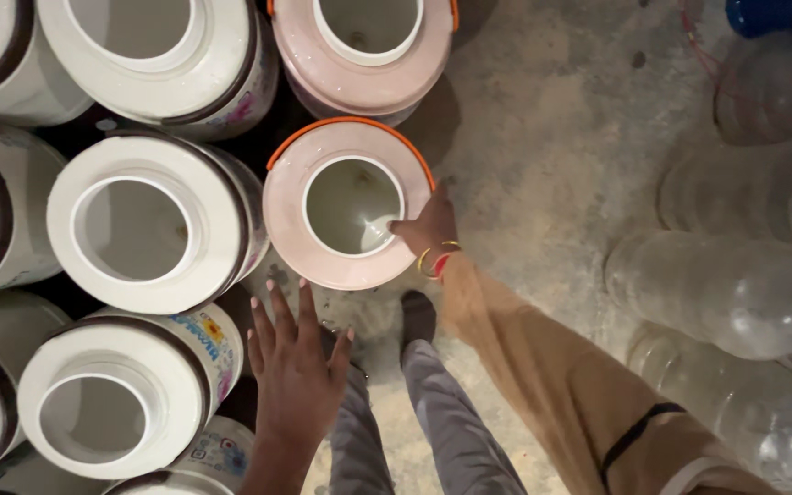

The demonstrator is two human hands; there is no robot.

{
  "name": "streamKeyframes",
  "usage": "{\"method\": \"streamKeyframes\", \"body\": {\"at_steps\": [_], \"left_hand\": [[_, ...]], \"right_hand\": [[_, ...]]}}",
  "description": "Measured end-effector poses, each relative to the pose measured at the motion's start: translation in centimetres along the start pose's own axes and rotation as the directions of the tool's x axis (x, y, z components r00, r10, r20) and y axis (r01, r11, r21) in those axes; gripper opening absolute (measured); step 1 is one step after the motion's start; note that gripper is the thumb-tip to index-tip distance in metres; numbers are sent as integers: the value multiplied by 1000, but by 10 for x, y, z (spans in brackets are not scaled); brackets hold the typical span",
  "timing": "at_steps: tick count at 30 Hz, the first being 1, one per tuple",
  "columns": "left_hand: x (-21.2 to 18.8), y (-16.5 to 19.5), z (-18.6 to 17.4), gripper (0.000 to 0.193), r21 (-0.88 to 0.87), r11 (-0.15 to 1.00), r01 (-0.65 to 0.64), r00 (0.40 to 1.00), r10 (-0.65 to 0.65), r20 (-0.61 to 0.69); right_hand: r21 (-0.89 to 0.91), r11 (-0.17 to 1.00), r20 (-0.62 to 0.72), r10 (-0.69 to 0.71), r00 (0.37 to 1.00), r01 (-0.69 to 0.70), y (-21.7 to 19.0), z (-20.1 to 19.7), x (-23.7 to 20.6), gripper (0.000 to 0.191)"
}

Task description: The person carries a pink insulated water jug across the floor, removes its outer lid, seats the orange inner lid into the opening, and presses it firmly to close the jug. They then carry the closed jug to a group of similar jugs, set it down, pick up another jug, and repeat the lid seating and pressing.

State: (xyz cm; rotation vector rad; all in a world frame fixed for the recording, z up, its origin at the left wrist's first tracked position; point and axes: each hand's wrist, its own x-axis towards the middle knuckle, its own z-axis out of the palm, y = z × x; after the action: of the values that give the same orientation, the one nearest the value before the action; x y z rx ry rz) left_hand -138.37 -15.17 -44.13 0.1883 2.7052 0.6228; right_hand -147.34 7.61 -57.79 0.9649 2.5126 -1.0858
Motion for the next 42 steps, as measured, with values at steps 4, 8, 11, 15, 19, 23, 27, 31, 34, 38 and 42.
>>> {"method": "streamKeyframes", "body": {"at_steps": [4,8,11,15,19,23,27,31,34,38,42], "left_hand": [[6,-2,-7,82,45,998,-36,999,36,-8],[12,0,-7,82,45,998,-51,999,51,7],[14,3,-8,83,85,994,-61,998,58,31],[9,8,-20,83,106,990,-93,995,95,-15],[-5,19,-46,86,75,994,-74,997,73,7],[-8,30,-81,83,78,985,-154,987,157,-27],[-7,51,-113,81,155,950,-272,961,276,0],[-36,98,-144,76,116,896,-428,903,420,87],[-37,136,-167,58,-29,913,-408,896,406,180],[-46,189,-190,45,-165,931,-326,871,364,330],[-78,258,-197,47,-361,879,-313,888,405,216]], "right_hand": [[-95,992,-59,77,995,-83,-10,-10,-3,109],[-112,953,-75,-291,954,282,-23,-16,-31,54],[-83,913,-19,-402,915,400,-36,-19,-54,33],[64,947,95,-321,942,316,-46,-21,-74,27],[127,901,110,-429,896,416,-35,-32,-95,36],[125,848,108,-528,842,516,-28,-58,-127,36],[60,795,117,-607,786,604,-46,-117,-164,30],[24,808,148,-586,797,589,-54,-203,-226,30],[5,812,179,-575,798,584,-64,-254,-249,35],[-27,831,136,-548,826,556,-65,-313,-284,42],[166,835,-258,-477,840,525,-49,-364,-318,50]]}}
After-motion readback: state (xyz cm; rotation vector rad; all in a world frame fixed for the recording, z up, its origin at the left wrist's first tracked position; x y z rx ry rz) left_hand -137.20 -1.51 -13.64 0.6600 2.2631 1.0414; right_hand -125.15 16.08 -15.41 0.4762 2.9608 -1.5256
